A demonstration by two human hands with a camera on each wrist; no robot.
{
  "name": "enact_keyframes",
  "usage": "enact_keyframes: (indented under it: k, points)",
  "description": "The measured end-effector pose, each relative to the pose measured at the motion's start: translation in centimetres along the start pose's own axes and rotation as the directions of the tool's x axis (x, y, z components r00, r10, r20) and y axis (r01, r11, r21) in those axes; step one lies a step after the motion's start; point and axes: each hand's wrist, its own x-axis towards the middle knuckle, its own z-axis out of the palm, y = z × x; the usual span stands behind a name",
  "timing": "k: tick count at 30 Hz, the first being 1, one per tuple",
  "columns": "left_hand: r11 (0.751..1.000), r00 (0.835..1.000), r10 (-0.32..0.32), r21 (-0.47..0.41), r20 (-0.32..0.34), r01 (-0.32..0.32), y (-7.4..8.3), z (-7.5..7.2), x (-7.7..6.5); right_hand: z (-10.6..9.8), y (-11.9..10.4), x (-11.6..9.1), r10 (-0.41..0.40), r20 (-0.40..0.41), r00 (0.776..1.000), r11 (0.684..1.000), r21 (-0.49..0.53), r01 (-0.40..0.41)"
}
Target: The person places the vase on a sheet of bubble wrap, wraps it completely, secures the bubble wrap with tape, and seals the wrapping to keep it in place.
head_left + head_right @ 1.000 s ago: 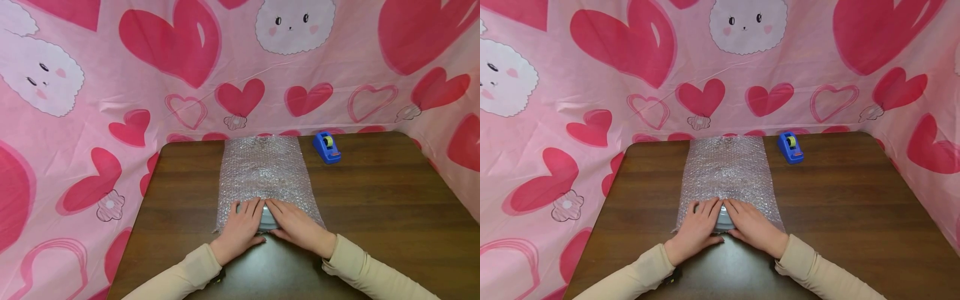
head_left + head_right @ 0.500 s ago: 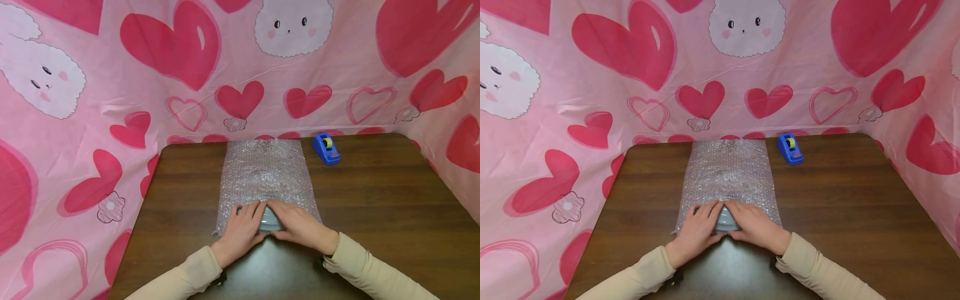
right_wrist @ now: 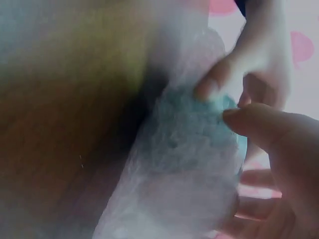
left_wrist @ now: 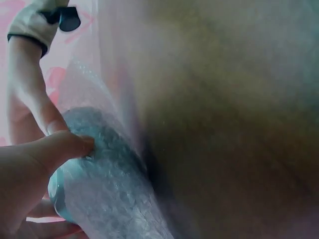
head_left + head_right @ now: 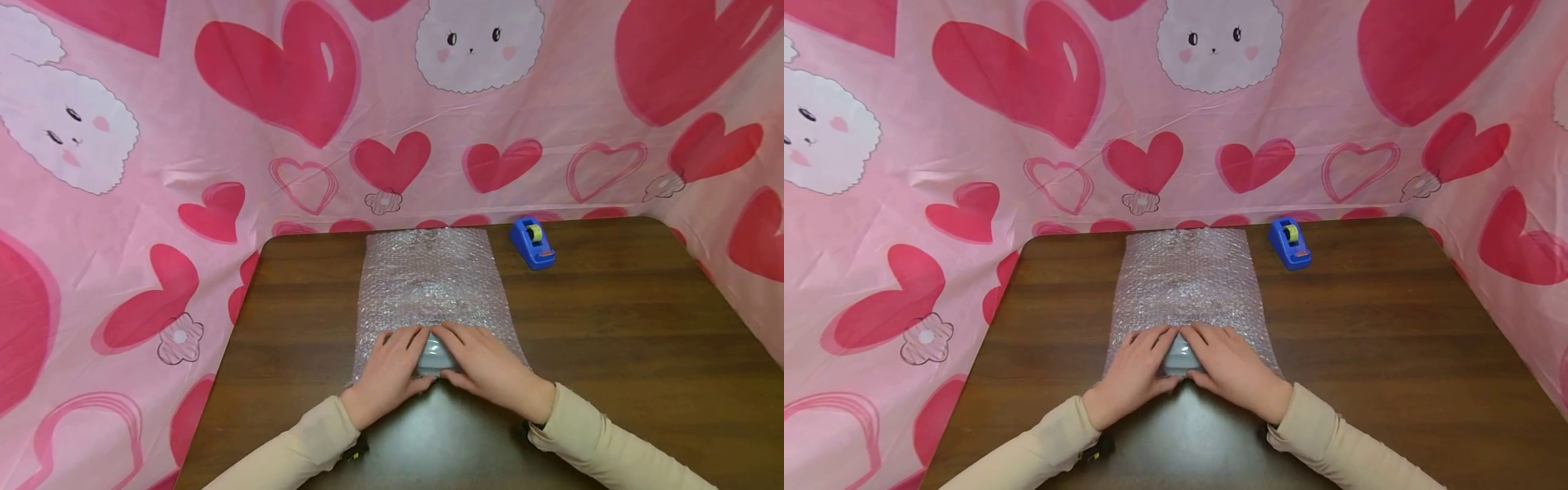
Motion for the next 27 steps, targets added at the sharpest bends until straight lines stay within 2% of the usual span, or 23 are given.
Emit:
enact_keyframes:
  k: [5, 7, 14, 19, 24, 27]
  points:
    - [0.999, 0.999, 0.004, -0.053, 0.037, -0.002, -0.5, -0.1, 0.5, 0.9, -1.7, -0.4, -0.009, -0.106, 0.994, 0.989, -0.147, -0.006]
    - [0.998, 0.999, 0.007, -0.061, 0.046, -0.004, -0.7, -0.1, 0.7, 1.4, -2.3, -0.8, -0.013, -0.125, 0.992, 0.979, -0.205, -0.013]
    - [0.992, 0.999, 0.011, -0.13, 0.037, -0.006, -1.3, 0.0, 1.3, 3.5, -3.0, -1.4, 0.04, -0.099, 0.994, 0.919, -0.387, -0.075]
    - [0.977, 0.999, 0.005, -0.213, 0.046, 0.005, -1.8, 0.1, 1.7, 4.9, -2.3, -1.0, -0.006, -0.171, 0.985, 0.869, -0.488, -0.08]
    - [0.961, 0.997, 0.008, -0.276, 0.078, 0.014, -2.3, 0.1, 2.1, 5.4, -1.7, -0.1, -0.024, -0.212, 0.977, 0.839, -0.536, -0.096]
    - [0.957, 0.995, 0.037, -0.29, 0.094, -0.008, -2.6, 0.0, 2.4, 5.2, -1.5, 0.3, 0.006, -0.183, 0.983, 0.847, -0.522, -0.102]
